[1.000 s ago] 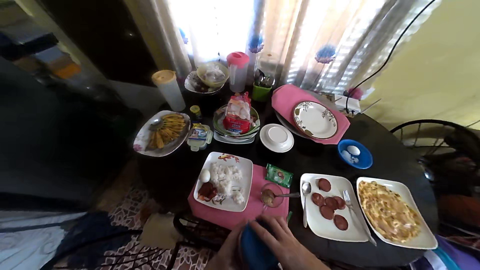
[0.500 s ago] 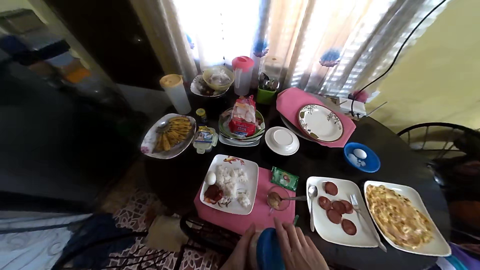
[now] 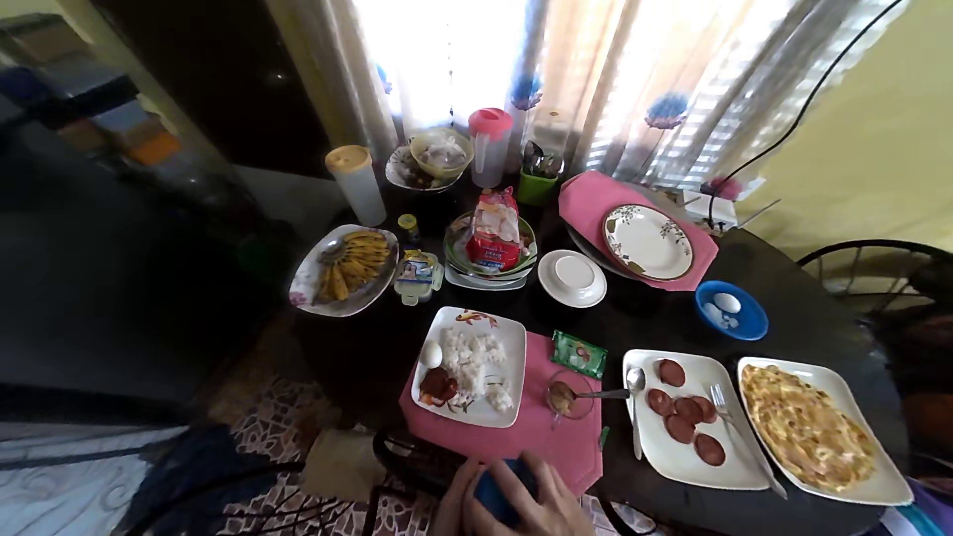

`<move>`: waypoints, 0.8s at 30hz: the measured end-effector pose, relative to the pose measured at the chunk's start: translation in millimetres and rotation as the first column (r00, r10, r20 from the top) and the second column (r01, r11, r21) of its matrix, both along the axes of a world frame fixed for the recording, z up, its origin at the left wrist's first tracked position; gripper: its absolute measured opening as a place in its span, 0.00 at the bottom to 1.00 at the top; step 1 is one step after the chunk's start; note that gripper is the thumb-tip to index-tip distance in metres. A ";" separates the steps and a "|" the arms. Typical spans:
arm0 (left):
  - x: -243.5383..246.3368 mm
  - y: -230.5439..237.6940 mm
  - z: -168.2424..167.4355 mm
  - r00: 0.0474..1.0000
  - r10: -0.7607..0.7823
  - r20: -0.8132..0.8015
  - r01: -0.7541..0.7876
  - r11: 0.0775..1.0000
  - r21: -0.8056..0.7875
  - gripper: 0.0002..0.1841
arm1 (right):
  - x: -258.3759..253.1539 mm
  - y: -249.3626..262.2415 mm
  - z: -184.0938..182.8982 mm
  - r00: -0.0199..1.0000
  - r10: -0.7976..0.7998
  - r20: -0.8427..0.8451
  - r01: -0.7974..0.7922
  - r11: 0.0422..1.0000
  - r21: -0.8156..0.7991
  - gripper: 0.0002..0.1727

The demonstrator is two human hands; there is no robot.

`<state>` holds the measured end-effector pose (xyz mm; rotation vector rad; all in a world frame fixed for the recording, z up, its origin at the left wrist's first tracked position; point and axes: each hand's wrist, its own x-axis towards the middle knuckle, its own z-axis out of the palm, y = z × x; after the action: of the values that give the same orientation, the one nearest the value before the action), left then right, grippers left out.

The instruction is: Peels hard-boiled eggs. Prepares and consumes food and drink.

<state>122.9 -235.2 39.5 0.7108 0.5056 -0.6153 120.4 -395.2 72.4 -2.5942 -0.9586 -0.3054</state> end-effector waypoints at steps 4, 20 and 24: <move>4.8 27.4 6.3 1.000 0.005 0.009 -0.004 0.999 -0.035 0.30 | 9.0 23.0 4.3 0.996 0.047 -0.075 -0.045 0.998 0.036 0.27; 61.5 158.9 -4.9 0.988 -0.047 0.150 -0.062 0.760 0.647 0.22 | 100.1 176.7 -31.5 0.940 0.006 -0.340 0.062 0.980 0.190 0.57; 101.9 171.4 -54.3 0.991 0.118 0.070 -0.135 0.761 0.634 0.24 | 90.3 143.6 -22.3 0.916 -0.011 -0.402 0.114 0.966 0.232 0.46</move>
<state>224.8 -63.8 -14.8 1.3218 0.7466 -0.2901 210.7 -251.6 50.0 -2.3274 -0.6449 0.0848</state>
